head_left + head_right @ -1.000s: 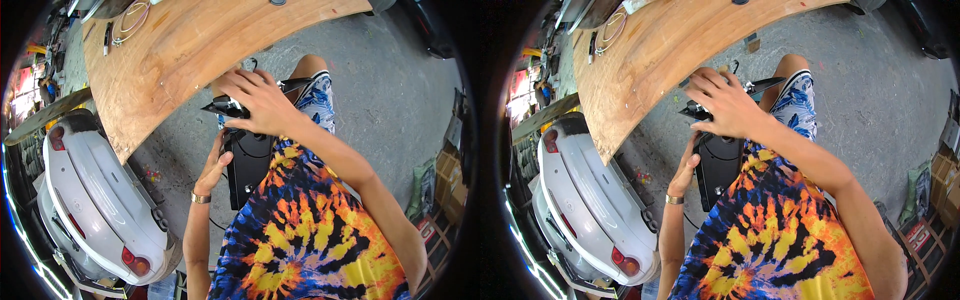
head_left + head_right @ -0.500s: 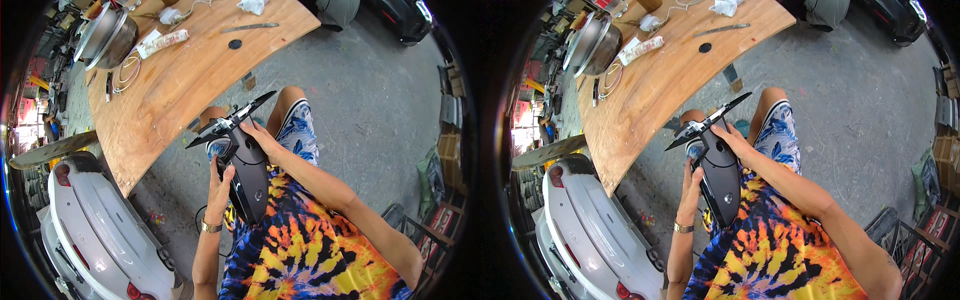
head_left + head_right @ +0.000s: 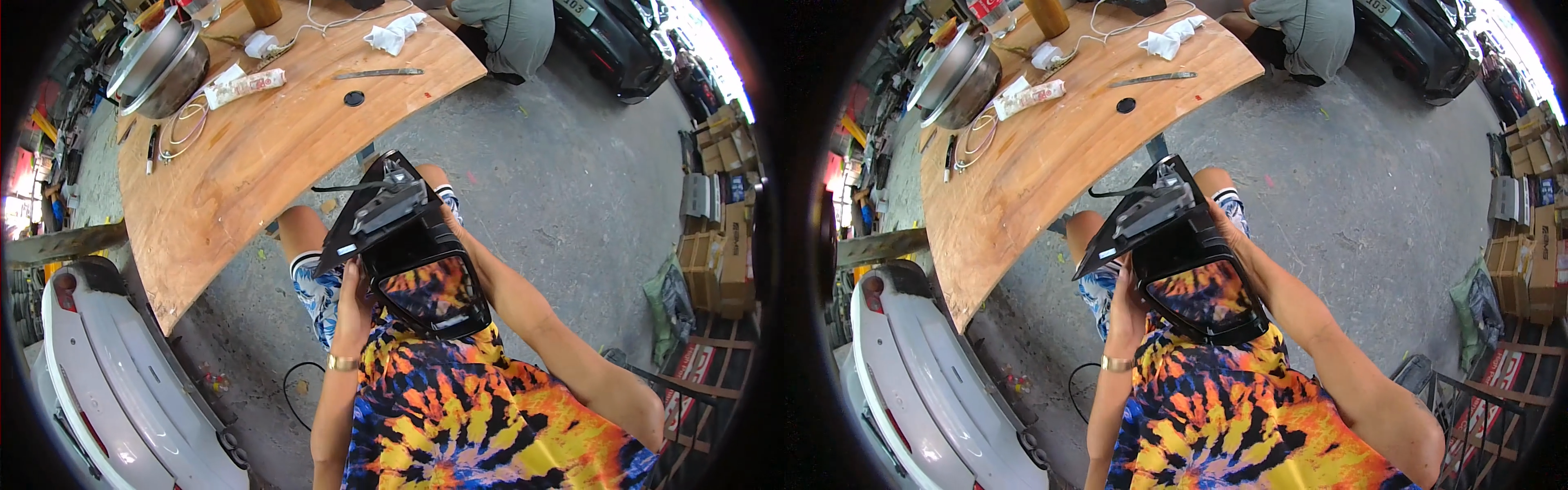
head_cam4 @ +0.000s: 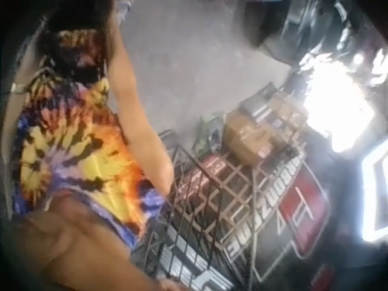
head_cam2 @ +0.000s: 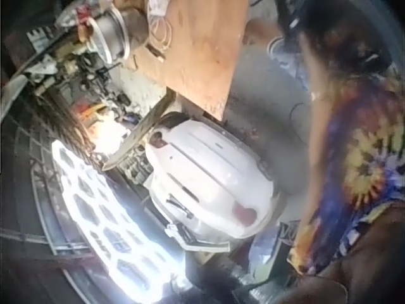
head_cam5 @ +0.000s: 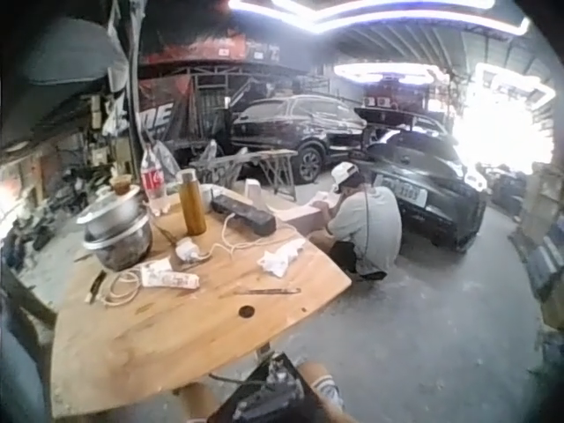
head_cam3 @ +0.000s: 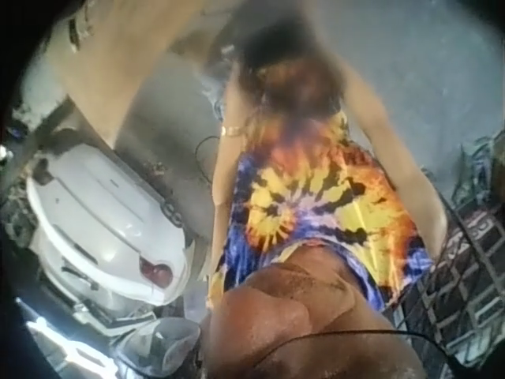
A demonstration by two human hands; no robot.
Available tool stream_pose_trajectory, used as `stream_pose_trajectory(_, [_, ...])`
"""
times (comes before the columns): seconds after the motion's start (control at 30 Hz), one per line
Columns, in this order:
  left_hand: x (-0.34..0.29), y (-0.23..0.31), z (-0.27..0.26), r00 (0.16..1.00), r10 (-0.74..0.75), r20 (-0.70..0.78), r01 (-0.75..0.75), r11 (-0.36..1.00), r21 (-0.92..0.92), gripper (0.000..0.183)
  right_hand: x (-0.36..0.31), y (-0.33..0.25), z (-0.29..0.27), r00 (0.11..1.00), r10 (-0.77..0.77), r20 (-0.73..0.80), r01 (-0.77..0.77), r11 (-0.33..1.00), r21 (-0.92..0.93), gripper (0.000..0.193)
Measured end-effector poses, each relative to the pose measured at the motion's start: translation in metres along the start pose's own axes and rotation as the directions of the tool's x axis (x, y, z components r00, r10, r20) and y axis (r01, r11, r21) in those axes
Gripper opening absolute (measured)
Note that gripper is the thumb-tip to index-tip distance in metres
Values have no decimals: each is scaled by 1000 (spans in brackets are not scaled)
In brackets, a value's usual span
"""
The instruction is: Repairing a car side mirror by cleaning parts and reassembling the mirror housing.
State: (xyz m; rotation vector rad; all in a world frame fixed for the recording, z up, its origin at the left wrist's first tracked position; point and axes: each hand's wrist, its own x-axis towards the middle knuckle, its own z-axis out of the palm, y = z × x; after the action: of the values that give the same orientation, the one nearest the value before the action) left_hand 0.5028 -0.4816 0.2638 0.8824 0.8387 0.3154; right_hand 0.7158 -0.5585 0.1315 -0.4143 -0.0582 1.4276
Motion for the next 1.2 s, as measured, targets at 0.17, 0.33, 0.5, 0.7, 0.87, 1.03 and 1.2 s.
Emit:
stream_pose_trajectory(0.17, [17,-7,-2,979,-198,43,202,937,-285,47,-7,-11,32,992,10,-122,-33,982,-184,52])
stream_pose_trajectory(0.33, [19,-17,-3,966,-259,13,250,916,-313,43,-12,-20,56,941,-62,-332,-106,880,-463,60])
stream_pose_trajectory(0.5, [-9,-23,-16,989,-133,-58,129,989,-77,30,-1,-15,67,965,175,-194,-258,765,-590,76])
stream_pose_trajectory(0.7, [-45,-33,-47,973,-229,-26,216,945,-247,39,15,7,85,933,359,-15,-293,734,-612,66])
stream_pose_trajectory(0.87, [-71,-27,-40,980,-148,-129,161,983,92,47,32,27,76,884,415,-215,-451,635,-628,45])
stream_pose_trajectory(1.03, [-132,18,-29,988,-36,149,-126,361,924,47,47,44,73,968,248,-29,-99,278,-955,46])
stream_pose_trajectory(1.2, [-91,64,39,880,165,445,-464,108,879,35,36,34,96,959,193,-206,-195,-77,-978,50])
